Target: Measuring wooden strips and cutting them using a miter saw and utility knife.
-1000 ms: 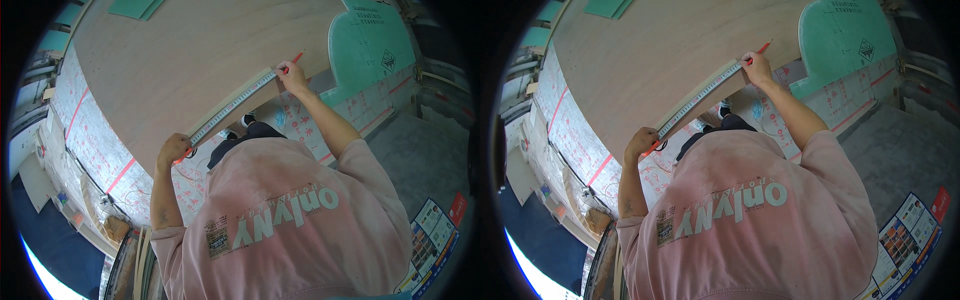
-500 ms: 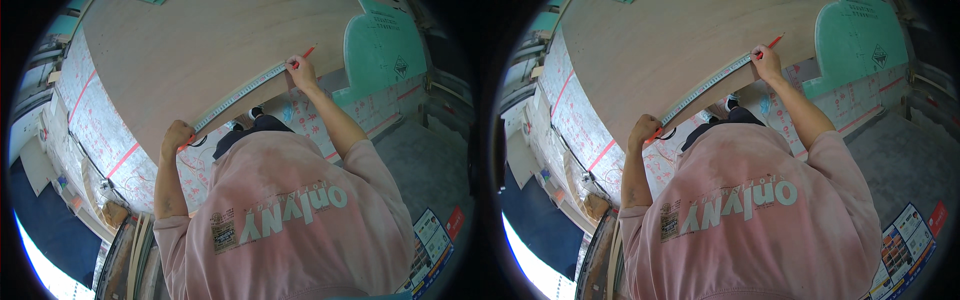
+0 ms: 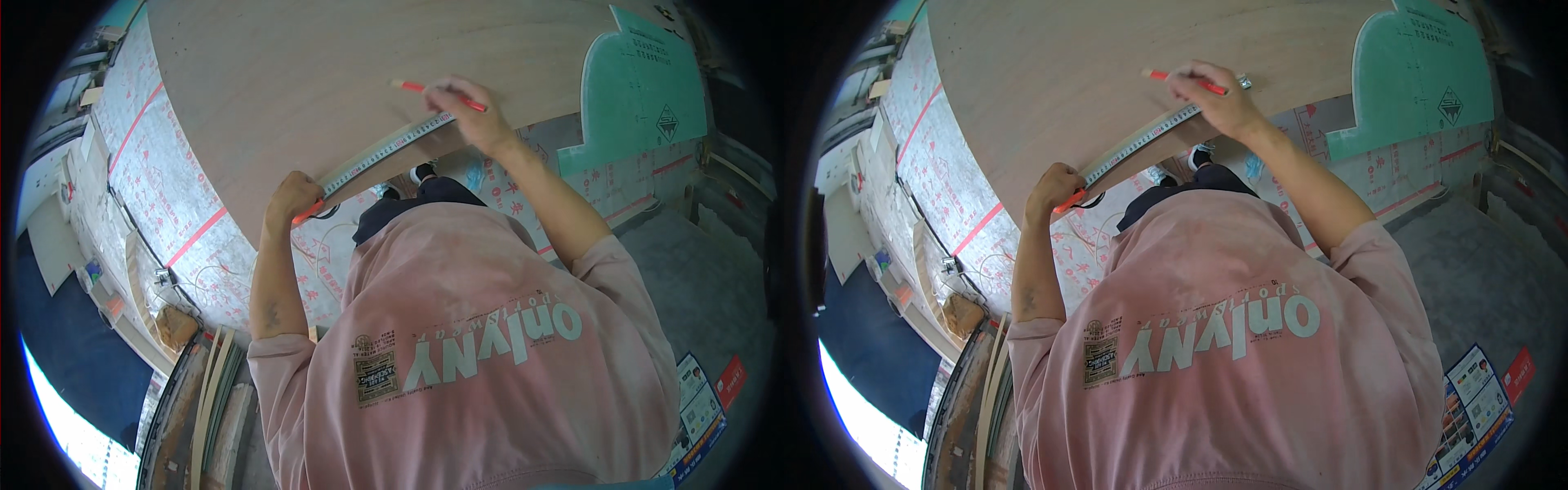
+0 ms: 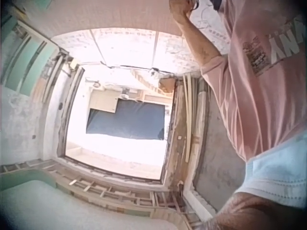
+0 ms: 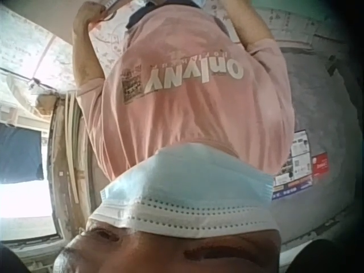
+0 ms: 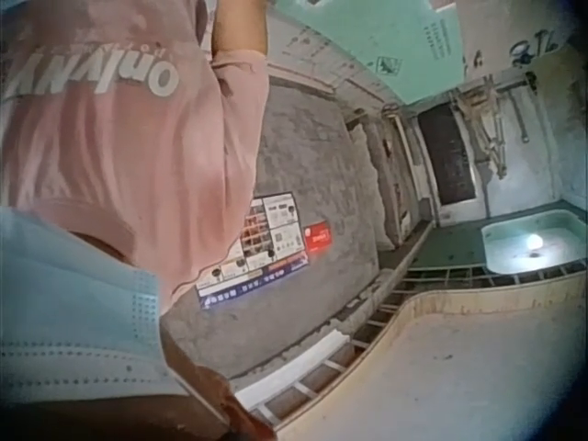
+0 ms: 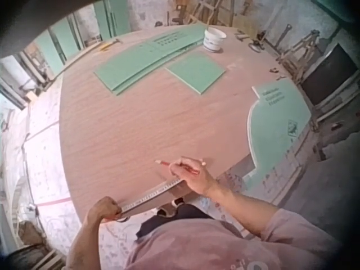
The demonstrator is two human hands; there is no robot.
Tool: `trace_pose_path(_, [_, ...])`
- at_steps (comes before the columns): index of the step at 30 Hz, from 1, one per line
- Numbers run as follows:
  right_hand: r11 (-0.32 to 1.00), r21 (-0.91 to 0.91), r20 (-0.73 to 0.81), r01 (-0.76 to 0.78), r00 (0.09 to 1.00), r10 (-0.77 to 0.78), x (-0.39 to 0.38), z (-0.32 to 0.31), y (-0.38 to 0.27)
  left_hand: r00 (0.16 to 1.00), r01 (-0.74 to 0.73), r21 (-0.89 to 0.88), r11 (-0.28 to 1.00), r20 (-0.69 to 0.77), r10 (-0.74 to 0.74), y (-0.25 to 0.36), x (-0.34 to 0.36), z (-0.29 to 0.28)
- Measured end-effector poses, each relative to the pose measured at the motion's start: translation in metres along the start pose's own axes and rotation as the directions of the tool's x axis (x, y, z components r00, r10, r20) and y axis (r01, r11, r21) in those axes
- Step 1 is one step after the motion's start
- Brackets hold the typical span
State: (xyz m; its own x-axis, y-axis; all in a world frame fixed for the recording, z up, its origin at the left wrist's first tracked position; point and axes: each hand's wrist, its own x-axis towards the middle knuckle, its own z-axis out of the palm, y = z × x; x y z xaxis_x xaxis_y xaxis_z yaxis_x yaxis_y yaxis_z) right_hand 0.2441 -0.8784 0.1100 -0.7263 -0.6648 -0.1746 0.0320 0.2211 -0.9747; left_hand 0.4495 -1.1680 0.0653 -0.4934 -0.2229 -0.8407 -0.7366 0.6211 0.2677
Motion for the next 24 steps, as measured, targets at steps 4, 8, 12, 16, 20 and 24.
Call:
trace_pose_path(4, [0.988, 0.048, 0.323, -0.148, 0.938, 0.125, 0.014, 0.038, 0.016, 0.998, 0.002, 0.007, 1.000, 0.057, -0.003, 0.004, 0.000, -0.003])
trace_pose_path(8, [0.922, 0.327, 0.398, -0.208, 0.915, 0.066, 0.015, 0.078, 0.032, 0.997, -0.073, -0.006, 0.997, -0.014, 0.073, -0.003, 0.004, 0.002])
trace_pose_path(12, [0.990, -0.018, 0.451, -0.142, 0.883, 0.134, 0.018, 0.093, 0.062, 0.995, -0.066, 0.030, 0.997, -0.073, 0.068, -0.011, 0.008, 0.008])
trace_pose_path(16, [0.984, 0.031, 0.398, -0.178, 0.905, 0.151, 0.016, 0.089, 0.068, 0.994, -0.082, 0.001, 0.997, -0.065, 0.082, -0.015, 0.002, 0.006])
trace_pose_path(20, [0.967, 0.102, 0.387, -0.232, 0.905, 0.177, 0.017, 0.096, 0.058, 0.981, -0.189, -0.029, 0.982, -0.058, 0.187, -0.029, 0.007, 0.010])
trace_pose_path(24, [0.971, 0.023, 0.417, -0.239, 0.885, 0.208, 0.018, 0.102, 0.045, 0.984, -0.155, 0.047, 0.987, -0.082, 0.158, -0.029, 0.015, 0.015])
